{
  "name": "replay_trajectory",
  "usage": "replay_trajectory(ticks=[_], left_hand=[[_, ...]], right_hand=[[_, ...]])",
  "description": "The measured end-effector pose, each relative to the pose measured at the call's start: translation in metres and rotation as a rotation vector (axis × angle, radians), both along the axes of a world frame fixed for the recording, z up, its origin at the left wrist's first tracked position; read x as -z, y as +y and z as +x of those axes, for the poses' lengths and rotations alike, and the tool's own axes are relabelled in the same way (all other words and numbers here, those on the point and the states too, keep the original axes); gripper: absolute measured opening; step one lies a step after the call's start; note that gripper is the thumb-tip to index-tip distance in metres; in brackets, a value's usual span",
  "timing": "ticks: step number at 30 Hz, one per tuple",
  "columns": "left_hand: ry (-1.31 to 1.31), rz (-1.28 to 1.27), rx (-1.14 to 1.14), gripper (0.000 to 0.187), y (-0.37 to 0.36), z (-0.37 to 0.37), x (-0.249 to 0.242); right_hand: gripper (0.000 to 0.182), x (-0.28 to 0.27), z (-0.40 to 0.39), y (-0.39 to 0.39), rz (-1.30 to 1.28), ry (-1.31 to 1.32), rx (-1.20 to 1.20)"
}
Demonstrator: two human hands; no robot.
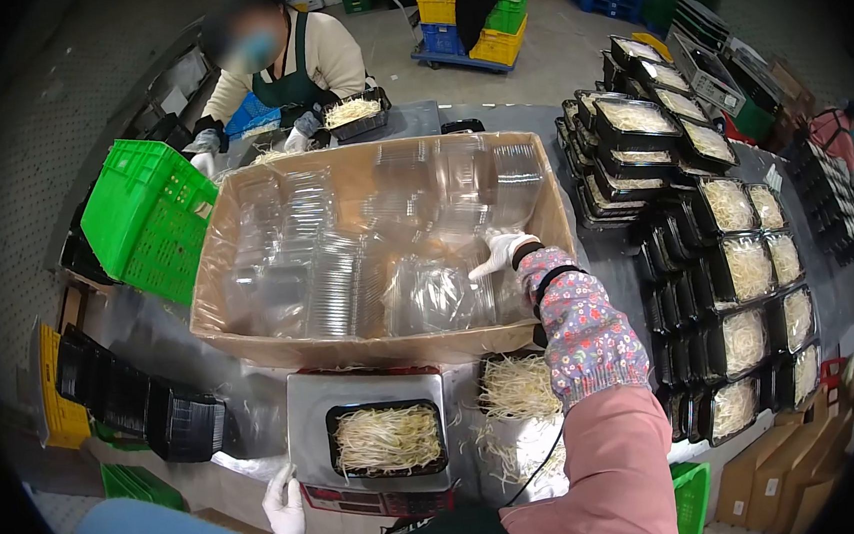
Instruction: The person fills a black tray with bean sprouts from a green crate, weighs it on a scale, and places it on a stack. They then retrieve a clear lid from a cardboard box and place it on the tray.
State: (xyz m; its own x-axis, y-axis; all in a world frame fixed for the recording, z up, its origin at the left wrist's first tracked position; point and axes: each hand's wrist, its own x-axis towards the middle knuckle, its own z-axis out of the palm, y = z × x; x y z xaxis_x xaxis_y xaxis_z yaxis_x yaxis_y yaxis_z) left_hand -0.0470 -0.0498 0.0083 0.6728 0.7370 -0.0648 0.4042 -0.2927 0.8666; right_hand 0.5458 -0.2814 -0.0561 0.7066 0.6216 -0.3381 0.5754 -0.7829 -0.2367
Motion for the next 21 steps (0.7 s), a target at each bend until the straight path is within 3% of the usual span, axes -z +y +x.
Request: replay_trajectory(ticks=[2, 6, 8, 14, 17, 21], left_hand=[[0.012, 0.022, 0.012, 0.030, -0.001, 0.000, -0.001], [0.026, 0.077, 0.042, 0.030, -0.001, 0.001, -0.001], [0.029, 0.079, 0.051, 0.030, -0.001, 0.004, -0.005], [0.023, 0.125, 0.110, 0.030, 0.007, 0.028, -0.020], [-0.007, 0.179, 0.186, 0.029, 0.013, 0.051, -0.033], [-0.013, 0.334, 0.351, 0.030, 0.027, 0.090, -0.056]], right_hand=[[0.125, -0.035, -0.008, 0.009, -0.225, 0.357, -0.101], [0.121, -0.021, -0.003, 0.001, -0.096, 0.269, -0.261], [0.115, -0.021, 0.000, -0.002, -0.090, 0.279, -0.229], [0.119, -0.030, 0.002, -0.003, -0.226, 0.282, -0.211], [0.118, -0.035, -0.017, -0.017, -0.068, 0.008, -0.247], [0.118, -0.049, -0.027, -0.046, -0.008, -0.020, -0.193]])
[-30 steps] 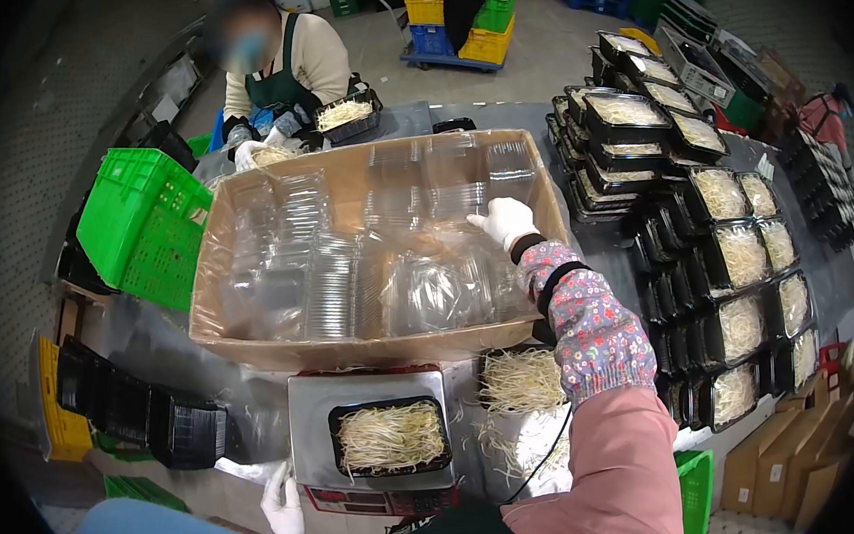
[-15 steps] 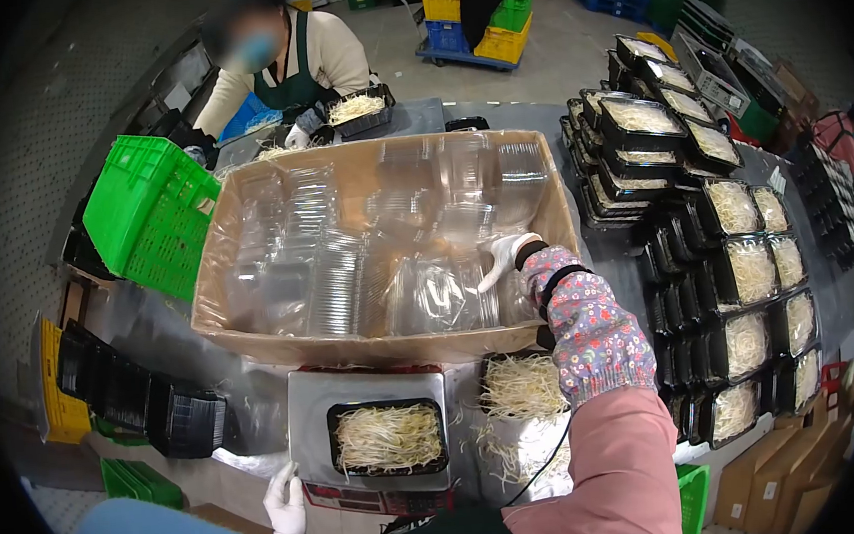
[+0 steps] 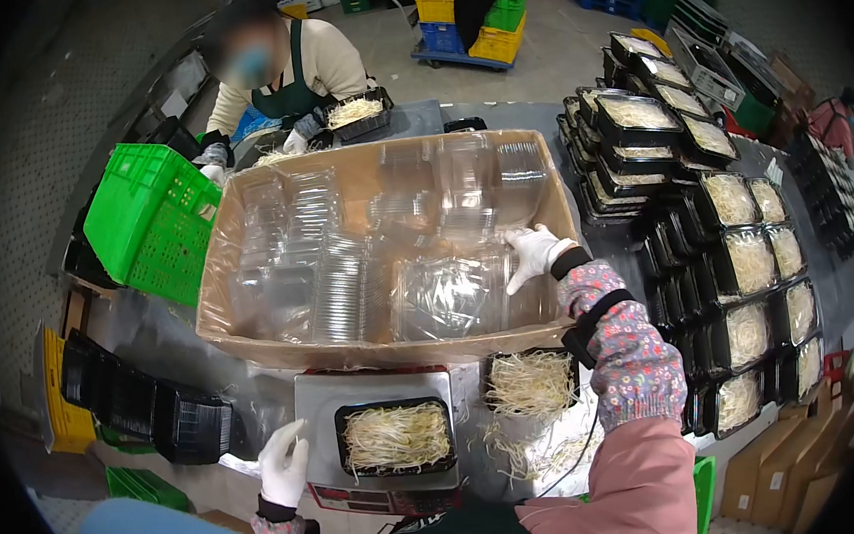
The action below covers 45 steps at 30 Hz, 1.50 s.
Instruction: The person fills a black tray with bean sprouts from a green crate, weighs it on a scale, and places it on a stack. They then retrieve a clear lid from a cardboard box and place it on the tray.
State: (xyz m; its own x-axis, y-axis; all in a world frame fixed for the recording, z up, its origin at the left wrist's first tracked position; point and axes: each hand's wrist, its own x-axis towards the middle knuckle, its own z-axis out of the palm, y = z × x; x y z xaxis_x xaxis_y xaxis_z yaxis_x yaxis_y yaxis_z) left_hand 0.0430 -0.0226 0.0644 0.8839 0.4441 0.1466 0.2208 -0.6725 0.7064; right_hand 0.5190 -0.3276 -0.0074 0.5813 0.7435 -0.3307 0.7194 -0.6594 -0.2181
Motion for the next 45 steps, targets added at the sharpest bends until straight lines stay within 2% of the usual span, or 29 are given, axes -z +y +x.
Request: replay_trajectory(ticks=[3, 4, 6, 7, 9, 10, 11, 14, 15, 16, 17, 18, 20, 22, 24, 27, 29, 31, 33, 34, 36, 38, 39, 41, 43, 45], left_hand=[[-0.030, 0.041, 0.122, 0.033, 0.004, 0.038, -0.013], [-0.058, 0.044, 0.202, 0.033, 0.003, 0.053, -0.016], [-0.101, 0.020, 0.316, 0.035, -0.002, 0.087, -0.023], [-0.116, -0.007, 0.351, 0.035, -0.006, 0.106, -0.025], [-0.081, -0.078, 0.415, 0.038, -0.012, 0.145, -0.022], [-0.043, -0.097, 0.477, 0.042, -0.014, 0.167, -0.016], [0.045, -0.169, 0.514, 0.045, -0.015, 0.188, -0.010], [0.249, -0.095, 0.549, 0.061, -0.008, 0.251, 0.042], [0.337, -0.061, 0.541, 0.065, -0.006, 0.269, 0.053], [0.336, -0.053, 0.542, 0.065, -0.009, 0.282, 0.054], [0.442, -0.027, 0.512, 0.071, -0.013, 0.295, 0.055], [0.546, -0.002, 0.479, 0.076, -0.016, 0.306, 0.057], [0.566, 0.068, 0.491, 0.079, -0.014, 0.325, 0.081], [0.606, 0.127, 0.483, 0.093, -0.013, 0.341, 0.101], [0.621, 0.154, 0.441, 0.096, -0.014, 0.352, 0.117], [0.648, 0.205, 0.410, 0.105, -0.014, 0.366, 0.134], [0.687, 0.258, 0.437, 0.117, -0.013, 0.372, 0.140], [0.725, 0.236, 0.441, 0.124, -0.007, 0.385, 0.143], [0.867, 0.072, 0.523, 0.135, 0.002, 0.398, 0.148], [0.886, 0.010, 0.511, 0.135, 0.006, 0.401, 0.155], [0.925, 0.039, 0.523, 0.134, 0.014, 0.408, 0.164], [0.938, 0.059, 0.497, 0.128, 0.001, 0.401, 0.123], [0.937, 0.062, 0.501, 0.128, 0.000, 0.400, 0.123], [0.909, 0.050, 0.476, 0.123, 0.012, 0.400, 0.135], [0.885, -0.002, 0.559, 0.118, 0.032, 0.418, 0.174], [0.894, -0.082, 0.436, 0.115, 0.012, 0.408, 0.129]], right_hand=[[0.091, -0.013, -0.005, -0.020, 0.150, -0.025, -0.023], [0.091, -0.018, -0.008, -0.021, 0.153, -0.027, -0.016], [0.069, -0.028, -0.011, -0.023, 0.188, 0.105, -0.031], [0.069, -0.030, -0.014, -0.022, 0.189, 0.101, -0.022], [0.044, -0.031, -0.016, -0.015, 0.190, 0.085, -0.153], [0.040, -0.032, -0.013, -0.008, 0.159, 0.145, -0.138], [0.048, -0.031, -0.007, 0.003, 0.012, 0.148, -0.115], [0.070, -0.024, 0.005, 0.029, -0.029, 0.173, -0.147], [0.078, -0.022, 0.007, 0.041, -0.162, 0.230, -0.107], [0.084, -0.013, 0.011, 0.045, -0.145, 0.201, -0.124], [0.090, -0.004, 0.013, 0.048, -0.129, 0.172, -0.141], [0.090, -0.004, 0.014, 0.050, -0.122, 0.168, -0.142], [0.091, -0.006, 0.016, 0.055, -0.125, 0.323, -0.071], [0.092, 0.001, 0.021, 0.056, -0.120, 0.328, -0.066], [0.093, 0.010, 0.024, 0.050, -0.058, 0.327, -0.081], [0.085, 0.015, 0.025, 0.039, -0.163, 0.263, -0.017], [0.080, -0.005, 0.016, 0.029, -0.036, 0.239, -0.090], [0.078, -0.007, 0.011, 0.023, -0.034, 0.182, -0.092], [0.077, -0.015, 0.006, 0.018, -0.016, 0.186, -0.105], [0.075, -0.018, 0.003, 0.015, -0.001, 0.193, -0.117], [0.073, -0.023, -0.005, 0.007, 0.029, 0.201, -0.088], [0.071, -0.037, -0.013, 0.003, 0.049, 0.286, -0.029], [0.071, -0.037, -0.015, 0.000, 0.050, 0.284, -0.025], [0.070, -0.036, -0.019, -0.005, 0.109, 0.252, -0.049], [0.068, -0.038, -0.023, -0.009, 0.120, 0.251, -0.042], [0.055, -0.033, -0.026, -0.013, 0.196, 0.218, -0.064]])
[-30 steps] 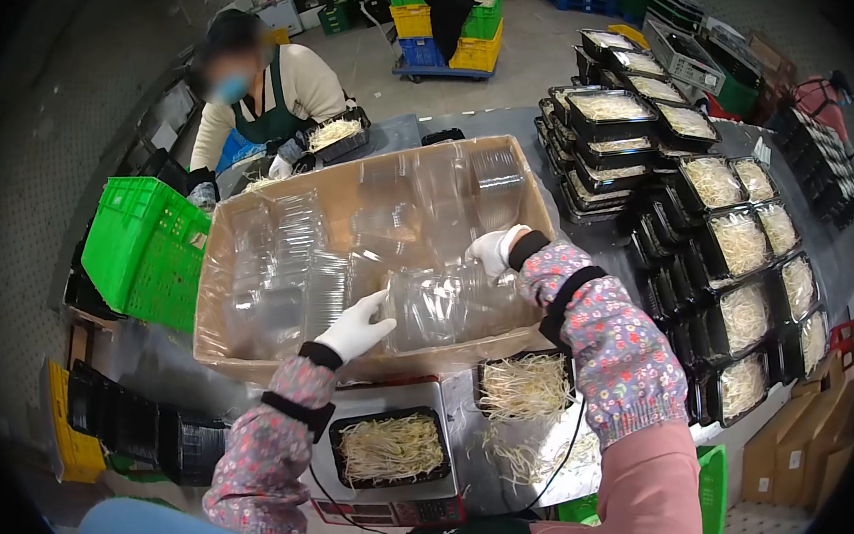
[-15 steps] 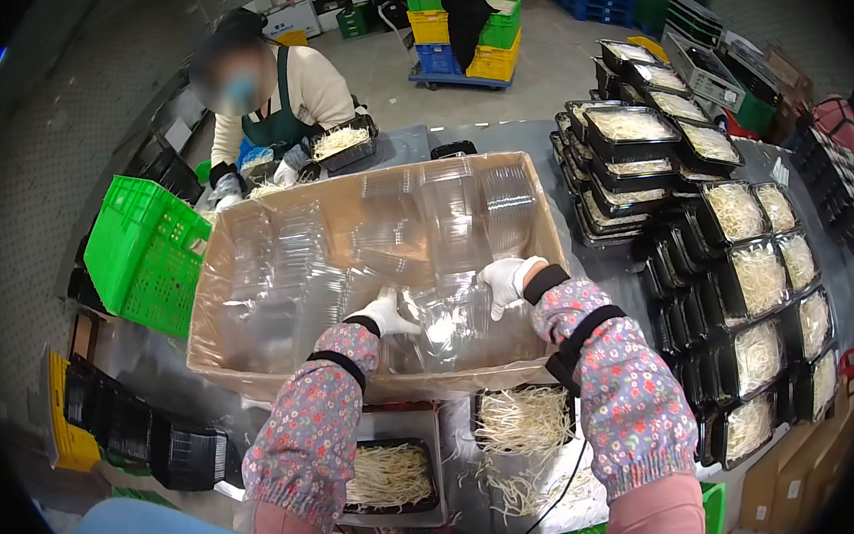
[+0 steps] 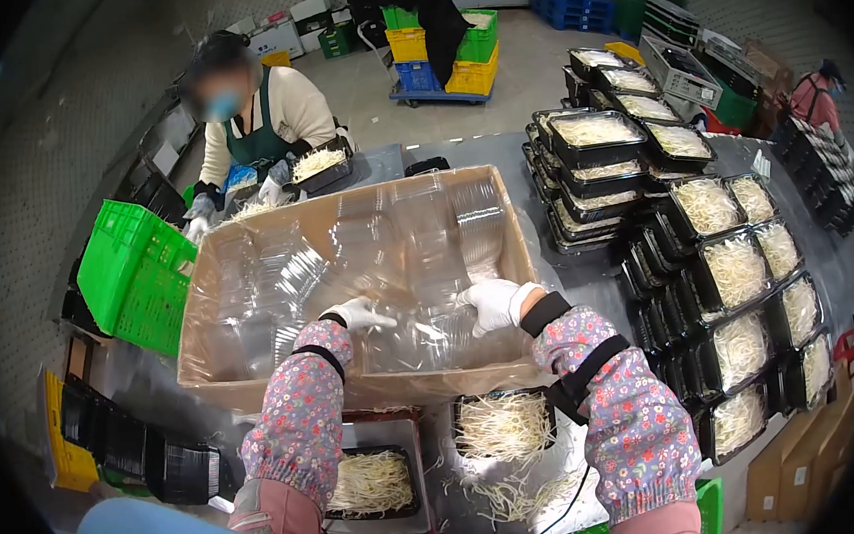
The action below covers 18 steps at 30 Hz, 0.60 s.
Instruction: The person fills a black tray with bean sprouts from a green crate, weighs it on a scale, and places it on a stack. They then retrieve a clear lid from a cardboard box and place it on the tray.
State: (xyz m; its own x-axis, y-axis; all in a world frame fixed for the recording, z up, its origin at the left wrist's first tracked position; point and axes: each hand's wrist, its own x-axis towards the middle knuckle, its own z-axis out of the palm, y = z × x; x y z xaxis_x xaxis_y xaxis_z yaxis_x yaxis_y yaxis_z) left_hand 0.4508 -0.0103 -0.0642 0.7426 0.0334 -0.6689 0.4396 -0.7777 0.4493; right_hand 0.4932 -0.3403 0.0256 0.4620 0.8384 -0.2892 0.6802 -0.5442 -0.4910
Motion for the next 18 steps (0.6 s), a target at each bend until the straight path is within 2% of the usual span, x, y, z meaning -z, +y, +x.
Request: replay_trajectory(ticks=[2, 4, 6, 7, 8, 10, 12, 14, 15, 16, 18], left_hand=[[-0.076, -0.057, -0.037, 0.113, -0.028, -0.017, -0.042], [-0.144, -0.110, -0.076, 0.111, -0.031, -0.024, -0.041], [-0.287, -0.126, -0.121, 0.091, -0.024, -0.022, -0.015], [-0.299, -0.458, -0.110, 0.063, -0.008, -0.012, 0.021], [-0.297, -0.457, -0.108, 0.063, -0.013, -0.021, 0.014], [-0.515, -0.435, -0.163, 0.045, -0.032, -0.048, -0.022], [-0.534, -0.423, -0.149, 0.047, -0.037, -0.070, -0.037], [-0.743, -0.302, -0.084, 0.048, -0.047, -0.094, -0.056], [-0.684, -0.392, -0.123, 0.043, -0.057, -0.107, -0.073], [-0.664, -0.409, -0.117, 0.041, -0.058, -0.114, -0.067], [-0.703, -0.431, -0.079, 0.037, -0.065, -0.126, -0.064]], right_hand=[[0.055, 0.001, -0.001, -0.004, 0.010, -0.015, -0.020], [0.053, -0.004, -0.007, -0.006, -0.009, -0.054, 0.001], [0.048, -0.010, -0.016, -0.010, 0.020, -0.097, -0.020], [0.043, -0.013, -0.019, -0.012, 0.047, -0.146, -0.042], [0.043, -0.013, -0.023, -0.014, 0.047, -0.144, -0.040], [0.027, -0.012, -0.036, -0.019, 0.129, -0.279, -0.064], [0.033, -0.023, -0.058, -0.021, 0.122, -0.334, -0.081], [0.030, -0.021, -0.077, -0.026, 0.151, -0.602, -0.213], [0.033, -0.025, -0.089, -0.028, 0.086, -0.595, -0.197], [0.033, -0.023, -0.093, -0.031, 0.081, -0.591, -0.190], [0.038, -0.023, -0.099, -0.040, 0.322, -0.485, -0.129]])
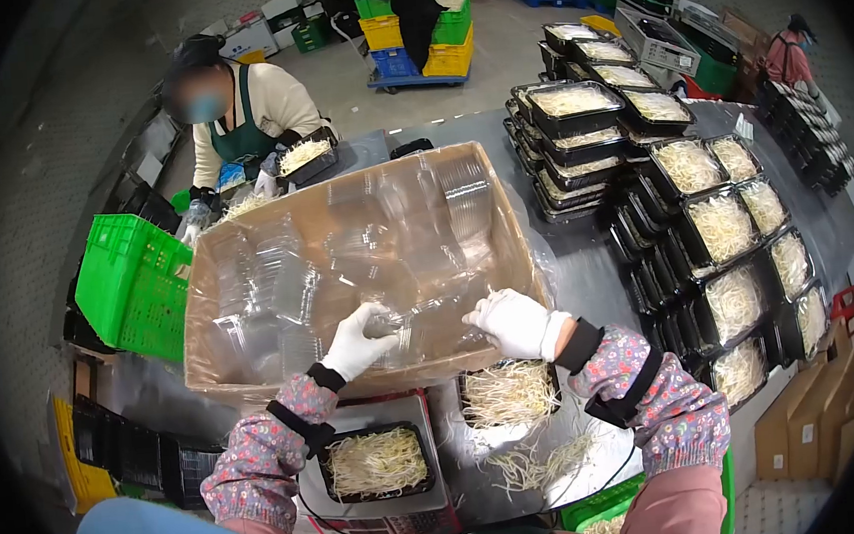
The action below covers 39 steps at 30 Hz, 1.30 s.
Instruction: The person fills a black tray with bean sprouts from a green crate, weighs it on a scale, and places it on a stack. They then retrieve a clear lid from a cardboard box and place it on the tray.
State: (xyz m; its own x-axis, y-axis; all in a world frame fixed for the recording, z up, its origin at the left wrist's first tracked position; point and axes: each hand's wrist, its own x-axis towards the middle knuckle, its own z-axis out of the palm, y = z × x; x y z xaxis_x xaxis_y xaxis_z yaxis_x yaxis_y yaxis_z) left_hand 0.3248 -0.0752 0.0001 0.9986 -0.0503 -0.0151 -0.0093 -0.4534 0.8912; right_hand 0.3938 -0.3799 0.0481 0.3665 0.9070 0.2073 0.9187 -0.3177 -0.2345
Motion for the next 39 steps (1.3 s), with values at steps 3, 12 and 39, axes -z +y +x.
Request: replay_trajectory(ticks=[3, 12, 39], left_hand=[[-0.045, 0.155, 0.075, 0.033, -0.006, -0.008, -0.014], [-0.125, 0.185, 0.178, 0.028, -0.015, -0.010, -0.017], [0.150, 0.249, 0.222, 0.067, 0.001, -0.008, 0.005]], right_hand=[[0.048, -0.026, 0.004, -0.016, 0.004, 0.219, -0.023], [0.072, -0.011, 0.058, 0.020, -0.298, 0.073, 0.132], [0.063, 0.014, 0.125, 0.050, -0.359, 0.410, 0.330]])
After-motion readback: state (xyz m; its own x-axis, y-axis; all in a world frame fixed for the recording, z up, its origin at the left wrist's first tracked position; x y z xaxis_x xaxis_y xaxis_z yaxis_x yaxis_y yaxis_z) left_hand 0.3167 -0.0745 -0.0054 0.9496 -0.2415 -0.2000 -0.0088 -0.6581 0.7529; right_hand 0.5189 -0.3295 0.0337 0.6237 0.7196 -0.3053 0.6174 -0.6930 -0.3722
